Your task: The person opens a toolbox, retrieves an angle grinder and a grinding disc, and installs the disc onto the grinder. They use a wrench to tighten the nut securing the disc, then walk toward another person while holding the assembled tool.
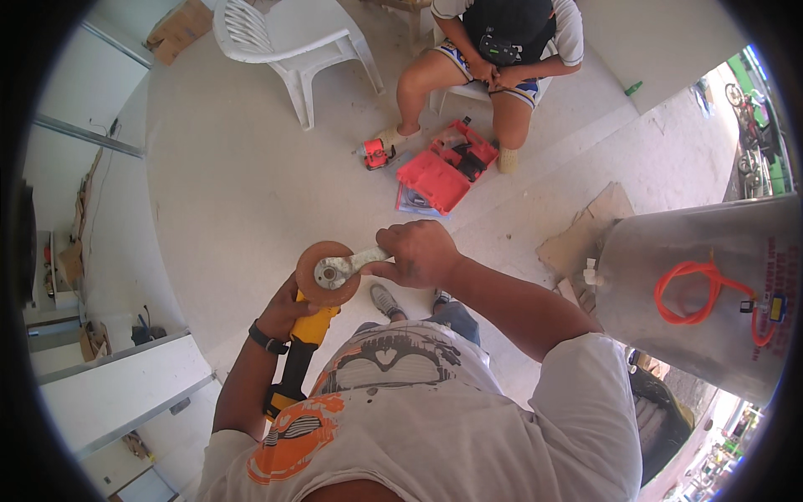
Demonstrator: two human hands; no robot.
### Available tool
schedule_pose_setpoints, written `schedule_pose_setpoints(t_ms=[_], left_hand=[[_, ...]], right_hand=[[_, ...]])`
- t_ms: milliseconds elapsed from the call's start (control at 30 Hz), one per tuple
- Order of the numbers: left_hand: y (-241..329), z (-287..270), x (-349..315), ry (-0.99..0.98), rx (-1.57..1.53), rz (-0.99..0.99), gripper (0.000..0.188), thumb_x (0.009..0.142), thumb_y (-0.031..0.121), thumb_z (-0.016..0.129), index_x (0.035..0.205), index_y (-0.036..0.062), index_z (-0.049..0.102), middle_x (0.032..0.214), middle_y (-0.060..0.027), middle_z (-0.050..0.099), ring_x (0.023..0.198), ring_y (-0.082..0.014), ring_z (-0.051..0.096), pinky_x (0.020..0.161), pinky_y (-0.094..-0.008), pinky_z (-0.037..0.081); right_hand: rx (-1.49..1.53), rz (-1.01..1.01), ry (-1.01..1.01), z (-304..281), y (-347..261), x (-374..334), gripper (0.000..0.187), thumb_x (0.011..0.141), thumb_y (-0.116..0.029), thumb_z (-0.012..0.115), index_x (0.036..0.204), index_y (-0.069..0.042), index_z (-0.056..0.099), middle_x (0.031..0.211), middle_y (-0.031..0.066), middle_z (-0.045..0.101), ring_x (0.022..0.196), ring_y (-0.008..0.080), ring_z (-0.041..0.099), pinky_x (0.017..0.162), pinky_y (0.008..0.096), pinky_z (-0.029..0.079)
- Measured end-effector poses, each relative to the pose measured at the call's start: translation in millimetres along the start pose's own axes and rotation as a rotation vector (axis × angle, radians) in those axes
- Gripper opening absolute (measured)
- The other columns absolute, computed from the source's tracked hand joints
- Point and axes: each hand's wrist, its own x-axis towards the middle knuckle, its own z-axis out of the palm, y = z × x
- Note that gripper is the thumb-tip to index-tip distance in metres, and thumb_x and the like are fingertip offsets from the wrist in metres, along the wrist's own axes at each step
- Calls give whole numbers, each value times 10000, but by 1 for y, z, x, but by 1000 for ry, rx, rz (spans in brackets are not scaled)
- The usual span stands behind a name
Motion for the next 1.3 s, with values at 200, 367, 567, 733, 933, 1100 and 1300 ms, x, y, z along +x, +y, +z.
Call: schedule_pose_setpoints(t_ms=[200, 367, 567, 733, 933, 1100, 1300], left_hand=[[-16, 5, 1, 24, -164, -20, 858, 791, 57, 815, 1536, 21, 393, 1330, -138, 629, 1198, -259, 668, 1018, -413, 571], [-13, 6, 5, 76, -65, -11, 796, 797, 86, 823, 1490, 15, 437, 1320, -135, 633, 1199, -250, 665, 1016, -391, 565], [-1, 7, 10, 115, 51, 101, 861, 789, 89, 820, 1535, 20, 396, 1288, -164, 663, 1105, -290, 716, 939, -418, 611], [11, 17, 5, 92, 58, 88, 766, 808, 117, 812, 1468, 10, 438, 1322, -124, 621, 1195, -219, 647, 1029, -362, 542], [17, 28, -2, 99, 87, 149, 775, 804, 128, 819, 1466, 18, 431, 1327, -127, 609, 1222, -225, 626, 1043, -377, 528], [38, 29, -6, 91, 273, 194, 799, 801, 141, 839, 1469, 25, 416, 1308, -125, 612, 1208, -236, 630, 1032, -376, 527], [52, 48, -21, 367, 843, 399, 800, 772, 152, 875, 1415, 18, 420, 1307, -170, 594, 1175, -300, 649, 978, -416, 549]], right_hand=[[60, 193, -41, 14, -13, -15, 552, 903, -607, 718, 812, -70, 628, 732, 108, 671, 678, 345, 690, 614, 461, 521], [81, 366, -83, 23, -26, -19, 565, 902, -626, 714, 820, -72, 639, 744, 111, 691, 689, 334, 704, 621, 456, 539], [29, 362, 18, 22, -33, -16, 561, 902, -612, 726, 790, -70, 632, 695, 110, 668, 636, 333, 678, 597, 449, 526], [-5, 336, -8, 14, -30, -14, 567, 922, -629, 697, 811, -74, 650, 698, 97, 670, 649, 326, 684, 602, 441, 539], [12, 231, 23, 0, -23, -11, 510, 905, -565, 751, 854, -62, 677, 711, 105, 663, 659, 329, 681, 614, 440, 545], [256, 125, 226, 10, -8, -12, 360, 895, -348, 820, 844, -42, 637, 718, 130, 621, 669, 329, 645, 600, 411, 506], [683, 317, 384, 44, 2, -4, 309, 931, -259, 808, 838, -35, 618, 701, 23, 539, 600, 165, 482, 581, 337, 416]])
